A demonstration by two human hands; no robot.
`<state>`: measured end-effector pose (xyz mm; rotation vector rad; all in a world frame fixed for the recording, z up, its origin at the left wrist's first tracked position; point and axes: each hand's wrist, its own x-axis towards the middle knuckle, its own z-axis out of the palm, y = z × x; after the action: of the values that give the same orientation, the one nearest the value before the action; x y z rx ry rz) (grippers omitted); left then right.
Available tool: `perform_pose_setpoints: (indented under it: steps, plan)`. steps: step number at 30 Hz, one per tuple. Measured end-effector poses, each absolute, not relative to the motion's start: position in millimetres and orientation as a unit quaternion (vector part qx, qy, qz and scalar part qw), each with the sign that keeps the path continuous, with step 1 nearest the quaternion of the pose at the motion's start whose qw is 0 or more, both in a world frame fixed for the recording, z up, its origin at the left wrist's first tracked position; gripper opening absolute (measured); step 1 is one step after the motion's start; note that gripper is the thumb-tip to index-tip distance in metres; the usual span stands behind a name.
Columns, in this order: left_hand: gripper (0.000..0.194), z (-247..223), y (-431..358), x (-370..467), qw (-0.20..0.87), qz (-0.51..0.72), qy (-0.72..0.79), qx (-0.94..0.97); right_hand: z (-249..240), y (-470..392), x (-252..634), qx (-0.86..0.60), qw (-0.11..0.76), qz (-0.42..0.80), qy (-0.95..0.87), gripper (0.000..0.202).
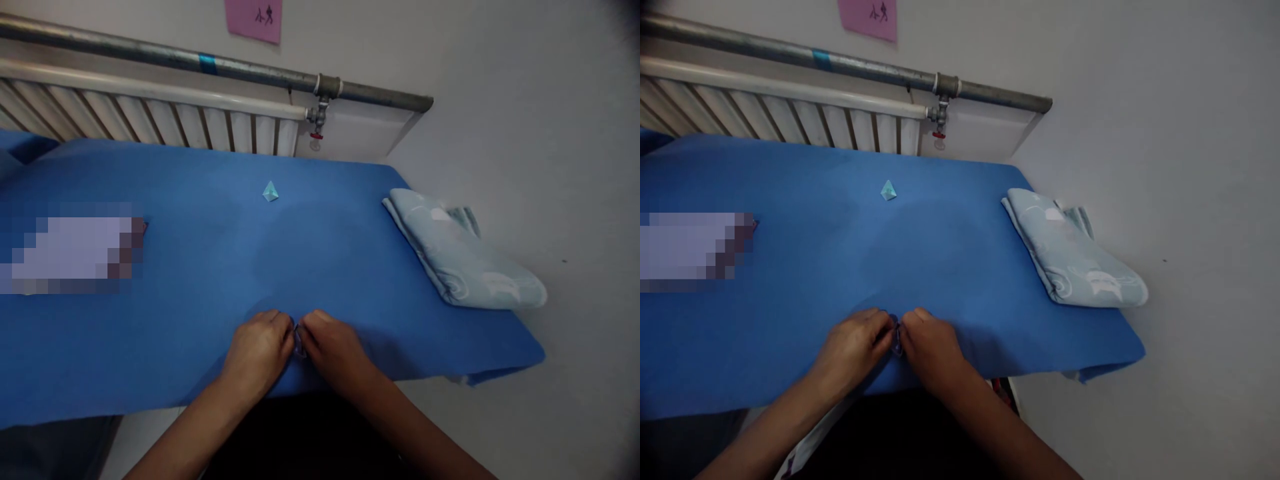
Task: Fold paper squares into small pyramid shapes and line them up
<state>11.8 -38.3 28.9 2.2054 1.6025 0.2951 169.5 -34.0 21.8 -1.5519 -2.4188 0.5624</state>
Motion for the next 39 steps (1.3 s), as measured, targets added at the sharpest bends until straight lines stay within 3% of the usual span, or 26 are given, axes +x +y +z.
perform_pose_setpoints:
  steps: [4, 7, 12, 15, 19, 23, 26, 31, 39]
  plan:
    - [0.014, 26, -38, 10, 0.217, 0.126, 0.577, 0.777, 27, -32, 173, -0.517, 0.166, 0.265, -0.797, 0.012]
    - [0.009, 28, -40, 8, 0.259, 0.142, 0.577, 0.762, 29, -34, 180, -0.512, 0.226, 0.309, -0.769, 0.022]
    - [0.021, 33, -39, 3, 0.317, 0.207, 0.574, 0.726, 32, -48, 196, -0.532, 0.276, 0.272, -0.753, 0.016]
    - [0.026, 35, -30, 5, 0.336, 0.24, 0.529, 0.742, 34, -59, 200, -0.505, 0.281, 0.265, -0.772, 0.014]
    - [0.015, 37, -19, 11, 0.352, 0.22, 0.472, 0.778, 34, -68, 199, -0.438, 0.25, 0.302, -0.809, 0.018]
    - [0.013, 42, -27, 9, 0.294, 0.164, 0.536, 0.774, 30, -67, 201, -0.451, 0.259, 0.284, -0.806, 0.028]
    - [0.012, 46, -39, 3, 0.266, 0.129, 0.598, 0.745, 29, -66, 203, -0.491, 0.298, 0.254, -0.778, 0.024]
    - [0.017, 50, -40, -5, 0.254, 0.204, 0.608, 0.725, 28, -67, 200, -0.501, 0.294, 0.261, -0.771, 0.017]
    - [0.022, 43, -15, 5, 0.385, 0.203, 0.511, 0.742, 21, -61, 186, -0.54, 0.292, 0.269, -0.742, 0.019]
